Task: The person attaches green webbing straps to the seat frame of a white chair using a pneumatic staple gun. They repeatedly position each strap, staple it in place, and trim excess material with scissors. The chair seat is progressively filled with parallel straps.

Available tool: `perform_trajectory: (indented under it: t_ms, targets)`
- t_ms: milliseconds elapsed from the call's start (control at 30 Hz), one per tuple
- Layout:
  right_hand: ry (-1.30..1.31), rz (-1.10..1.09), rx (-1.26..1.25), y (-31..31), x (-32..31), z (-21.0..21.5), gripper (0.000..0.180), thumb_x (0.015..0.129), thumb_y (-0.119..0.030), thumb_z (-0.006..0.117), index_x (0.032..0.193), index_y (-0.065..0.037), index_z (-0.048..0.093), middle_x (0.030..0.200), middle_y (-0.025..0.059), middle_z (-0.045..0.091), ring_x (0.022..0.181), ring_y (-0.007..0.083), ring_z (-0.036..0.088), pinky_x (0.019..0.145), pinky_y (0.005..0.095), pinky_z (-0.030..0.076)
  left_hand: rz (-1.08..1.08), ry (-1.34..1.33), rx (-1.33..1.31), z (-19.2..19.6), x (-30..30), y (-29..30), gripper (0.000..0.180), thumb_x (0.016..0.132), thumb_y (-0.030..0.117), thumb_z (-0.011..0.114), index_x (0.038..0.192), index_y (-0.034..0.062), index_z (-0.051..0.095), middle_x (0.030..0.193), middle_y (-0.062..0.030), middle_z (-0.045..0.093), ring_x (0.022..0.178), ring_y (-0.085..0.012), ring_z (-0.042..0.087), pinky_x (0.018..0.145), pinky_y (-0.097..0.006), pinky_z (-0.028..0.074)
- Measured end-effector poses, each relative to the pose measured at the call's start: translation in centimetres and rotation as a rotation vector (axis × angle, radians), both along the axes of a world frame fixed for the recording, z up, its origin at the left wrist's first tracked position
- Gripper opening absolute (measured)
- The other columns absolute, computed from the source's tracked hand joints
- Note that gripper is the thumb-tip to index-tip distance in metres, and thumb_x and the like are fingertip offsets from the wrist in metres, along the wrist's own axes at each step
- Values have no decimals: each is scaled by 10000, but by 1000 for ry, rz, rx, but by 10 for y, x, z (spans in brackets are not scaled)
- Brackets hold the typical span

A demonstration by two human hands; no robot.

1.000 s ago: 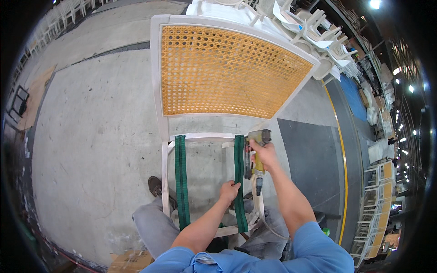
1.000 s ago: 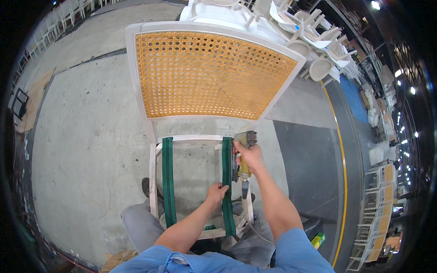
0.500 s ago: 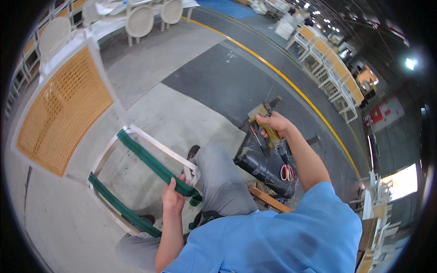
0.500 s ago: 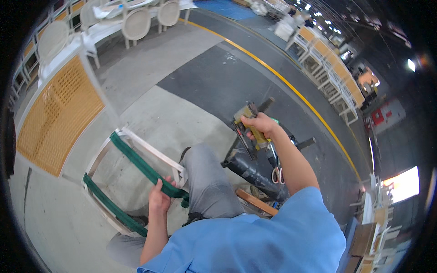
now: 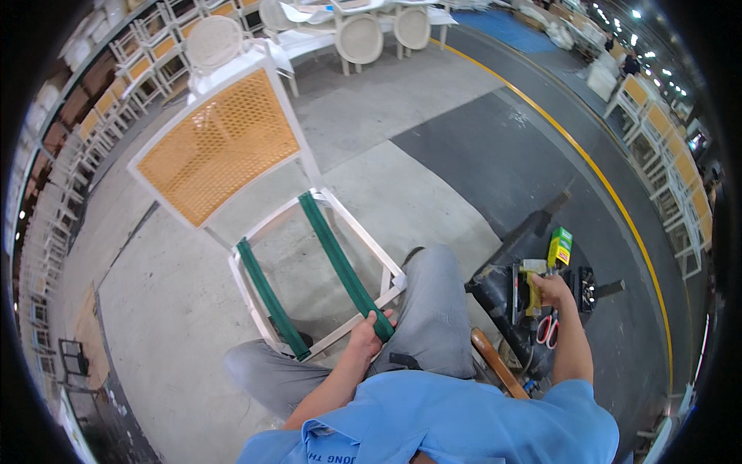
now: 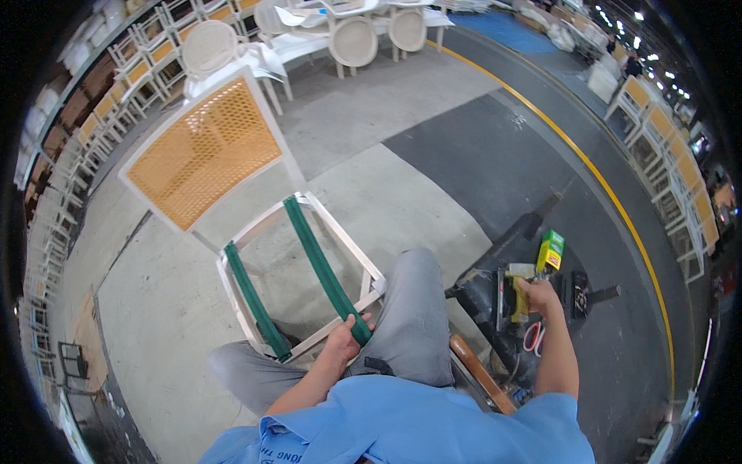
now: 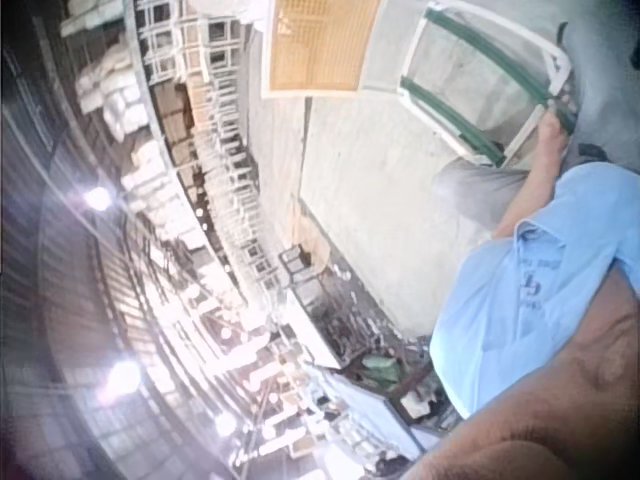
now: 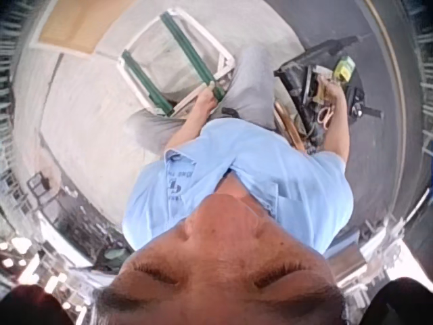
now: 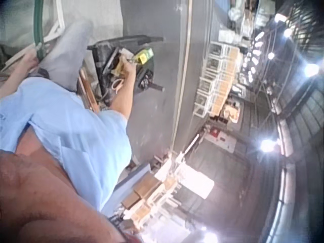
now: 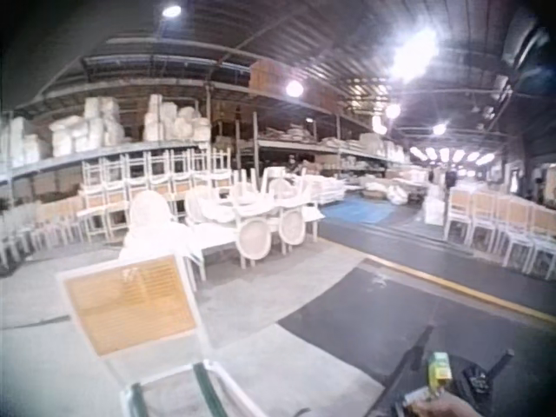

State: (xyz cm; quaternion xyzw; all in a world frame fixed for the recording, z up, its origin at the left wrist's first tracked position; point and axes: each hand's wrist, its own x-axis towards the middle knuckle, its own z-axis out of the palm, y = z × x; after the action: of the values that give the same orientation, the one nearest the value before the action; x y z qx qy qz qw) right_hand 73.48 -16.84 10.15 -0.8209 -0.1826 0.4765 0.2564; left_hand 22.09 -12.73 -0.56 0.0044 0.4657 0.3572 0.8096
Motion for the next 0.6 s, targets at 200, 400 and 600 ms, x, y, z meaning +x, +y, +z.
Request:
perform_trajectory:
  t_ms: [200,400,600]
  targets:
    - [-535,232,495,20,-26,29,417,933,-302,759,1184,27,709,1008,127,747,935,198,693,854,348,547,121,90,38,-12,8,2,422,1139,307,381,1447,23,436,1313,-156,690,1015,-368,703,887,-490,612]
    - [-127,374,675,63,-112,27,288,1012,-215,668,1193,7,695,992,49,717,885,138,667,798,291,531,166,200,77,-20,12,21,420,1138,317,387,1428,23,467,1311,-140,693,1011,-360,702,892,-498,607]
    - [208,827,353,137,-267,-39,273,1053,-259,609,1092,-12,717,919,57,707,814,147,674,741,315,560,-53,134,199,-24,17,35,417,1142,318,382,1359,-2,537,1243,-179,710,1068,-351,692,943,-482,568]
